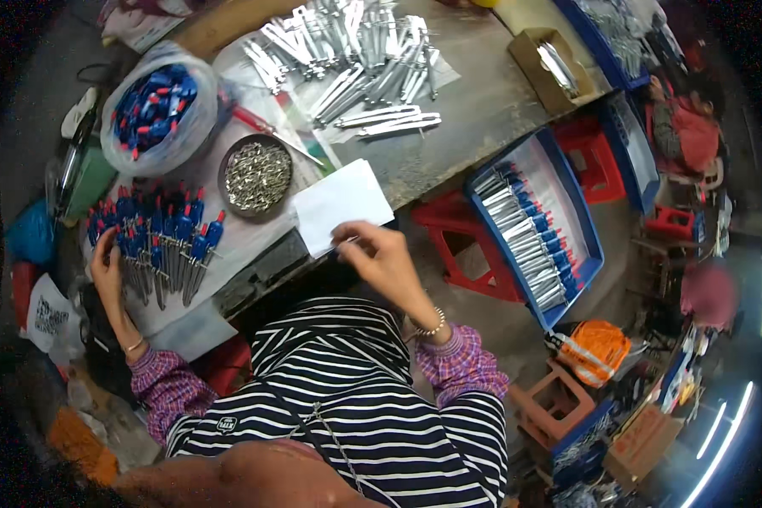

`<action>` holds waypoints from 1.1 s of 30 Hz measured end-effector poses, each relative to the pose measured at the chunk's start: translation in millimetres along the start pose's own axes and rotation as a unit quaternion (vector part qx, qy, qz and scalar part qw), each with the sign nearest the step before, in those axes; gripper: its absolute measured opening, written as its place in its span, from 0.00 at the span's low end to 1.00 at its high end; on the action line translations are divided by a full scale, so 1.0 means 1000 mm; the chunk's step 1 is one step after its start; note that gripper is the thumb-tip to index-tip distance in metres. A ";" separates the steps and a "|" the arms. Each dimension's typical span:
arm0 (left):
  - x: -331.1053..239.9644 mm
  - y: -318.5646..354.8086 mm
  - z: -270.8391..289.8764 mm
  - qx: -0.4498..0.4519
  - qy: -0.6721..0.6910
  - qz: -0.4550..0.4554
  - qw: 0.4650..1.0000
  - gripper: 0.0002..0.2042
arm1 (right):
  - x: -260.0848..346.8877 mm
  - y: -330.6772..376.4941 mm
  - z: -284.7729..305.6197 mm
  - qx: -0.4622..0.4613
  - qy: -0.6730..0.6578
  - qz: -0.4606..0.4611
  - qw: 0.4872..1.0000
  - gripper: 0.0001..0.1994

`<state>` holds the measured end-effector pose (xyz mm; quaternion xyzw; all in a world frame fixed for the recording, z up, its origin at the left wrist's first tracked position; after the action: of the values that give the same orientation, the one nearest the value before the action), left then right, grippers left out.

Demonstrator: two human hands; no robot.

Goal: Manually assembling metal shafts into plastic handles and arranging them on cards at a workstation.

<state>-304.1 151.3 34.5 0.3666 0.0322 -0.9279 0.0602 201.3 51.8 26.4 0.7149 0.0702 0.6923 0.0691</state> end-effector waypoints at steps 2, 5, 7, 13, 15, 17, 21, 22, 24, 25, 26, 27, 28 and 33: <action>0.005 -0.004 -0.009 -0.012 -0.006 -0.057 0.998 0.16 | 0.014 -0.008 0.031 -0.066 0.137 0.061 0.987 0.09; -0.011 0.000 -0.013 -0.064 -0.005 -0.080 0.995 0.15 | 0.020 -0.035 0.073 -0.207 0.301 0.211 0.906 0.12; -0.024 0.002 -0.014 -0.067 -0.006 -0.081 0.994 0.15 | 0.021 -0.056 0.096 -0.221 0.352 0.169 0.893 0.16; -0.052 0.009 -0.021 -0.082 -0.025 -0.092 0.992 0.13 | 0.013 -0.096 0.113 -0.180 0.484 0.259 0.816 0.23; -0.065 0.012 -0.024 -0.085 -0.028 -0.109 0.990 0.12 | 0.012 -0.093 0.110 -0.185 0.535 0.250 0.785 0.22; -0.074 0.014 -0.028 -0.089 -0.045 -0.086 0.991 0.11 | 0.018 -0.083 0.108 -0.171 0.541 0.251 0.784 0.21; -0.094 0.015 -0.039 -0.067 -0.029 -0.122 0.990 0.11 | 0.017 -0.072 0.107 -0.161 0.557 0.271 0.768 0.18; -0.103 0.016 -0.044 -0.066 -0.020 -0.119 0.990 0.10 | 0.016 -0.071 0.107 -0.160 0.556 0.272 0.769 0.18; -0.117 0.017 -0.052 -0.056 -0.036 -0.135 0.989 0.10 | 0.016 -0.069 0.106 -0.148 0.560 0.277 0.767 0.16; -0.125 0.018 -0.057 -0.046 -0.050 -0.151 0.986 0.10 | 0.014 -0.069 0.107 -0.150 0.559 0.276 0.767 0.16; -0.138 0.020 -0.062 -0.037 -0.062 -0.142 0.987 0.10 | 0.012 -0.069 0.107 -0.154 0.551 0.297 0.765 0.15; -0.143 0.022 -0.067 -0.038 -0.063 -0.143 0.987 0.10 | 0.012 -0.070 0.108 -0.158 0.541 0.318 0.763 0.14; -0.147 0.022 -0.070 -0.028 -0.055 -0.151 0.987 0.10 | 0.011 -0.070 0.109 -0.159 0.540 0.318 0.763 0.14; -0.171 0.027 -0.089 0.005 -0.038 -0.183 0.982 0.10 | 0.014 -0.073 0.114 -0.162 0.470 0.287 0.819 0.10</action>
<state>-116.5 148.5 85.8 0.3196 0.0914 -0.9366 -0.1110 315.4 125.8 21.8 0.2690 -0.2271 0.9341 -0.0591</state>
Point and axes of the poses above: each hand's wrist, its own y-axis away from the middle knuckle, its own z-axis out of the back of the hand, x = y × z, the point moved 2 cm from there along -y, towards the middle knuckle, and after that the axes turned 3 degrees about z, right-handed, at the moved point
